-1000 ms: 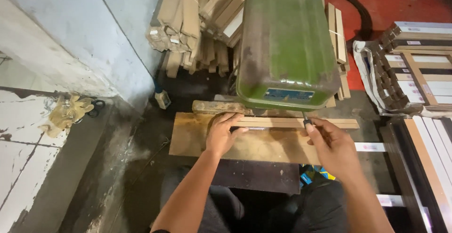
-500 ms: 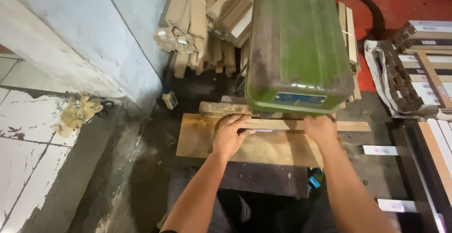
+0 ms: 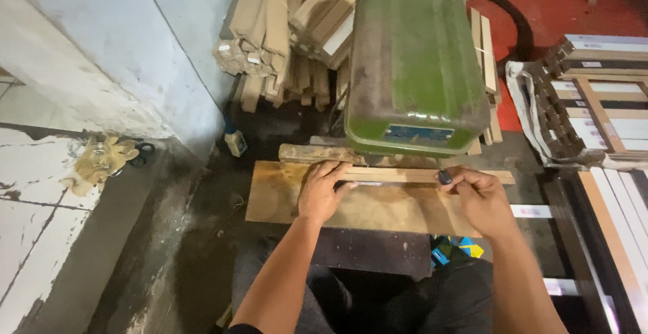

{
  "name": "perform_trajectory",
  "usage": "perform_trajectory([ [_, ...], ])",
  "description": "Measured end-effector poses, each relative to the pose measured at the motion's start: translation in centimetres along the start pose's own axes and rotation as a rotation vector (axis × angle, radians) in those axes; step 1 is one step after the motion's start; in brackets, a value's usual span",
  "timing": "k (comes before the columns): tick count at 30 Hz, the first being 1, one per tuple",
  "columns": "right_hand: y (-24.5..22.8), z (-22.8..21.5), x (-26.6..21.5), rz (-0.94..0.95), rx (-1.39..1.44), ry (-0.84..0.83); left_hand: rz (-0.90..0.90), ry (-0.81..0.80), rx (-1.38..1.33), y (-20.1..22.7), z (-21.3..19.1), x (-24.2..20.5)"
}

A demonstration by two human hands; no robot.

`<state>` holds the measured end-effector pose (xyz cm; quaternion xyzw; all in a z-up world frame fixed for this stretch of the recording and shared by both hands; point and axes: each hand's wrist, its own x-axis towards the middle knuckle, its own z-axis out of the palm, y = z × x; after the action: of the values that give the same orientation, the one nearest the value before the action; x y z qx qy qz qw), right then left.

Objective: Operating a manual press machine to process thin strips and stacking the finished components.

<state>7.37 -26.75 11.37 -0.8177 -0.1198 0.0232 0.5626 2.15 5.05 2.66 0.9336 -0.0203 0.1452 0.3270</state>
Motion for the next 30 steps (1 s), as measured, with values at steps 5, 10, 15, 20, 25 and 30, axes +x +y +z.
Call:
perform_trajectory([
  [5, 5.4, 0.3, -1.0, 0.009, -0.244, 0.039, 0.09, 0.144, 0.122, 1.1, 0.2, -0.9],
  [10, 4.1, 3.5, -1.9, 0.106, -0.396, 0.04, 0.235, 0.32, 0.157, -1.1, 2.4, -0.5],
  [15, 9.1, 4.2, -1.1, -0.024, -0.601, 0.166, 0.238, 0.361, 0.073, -2.1, 3.3, -0.4],
  [20, 4.5, 4.3, -1.1, 0.217, -0.634, 0.126, 0.134, 0.32, 0.046, -1.5, 2.9, -0.2],
  [25, 8.5, 3.6, 0.0, 0.242, -0.665, 0.103, 0.089, 0.295, 0.033, -2.3, 3.7, -0.1],
  [30, -3.7, 2.0, -1.5, 0.3, -0.06, 0.121, 0.024, 0.267, 0.034, -1.6, 3.2, -0.3],
])
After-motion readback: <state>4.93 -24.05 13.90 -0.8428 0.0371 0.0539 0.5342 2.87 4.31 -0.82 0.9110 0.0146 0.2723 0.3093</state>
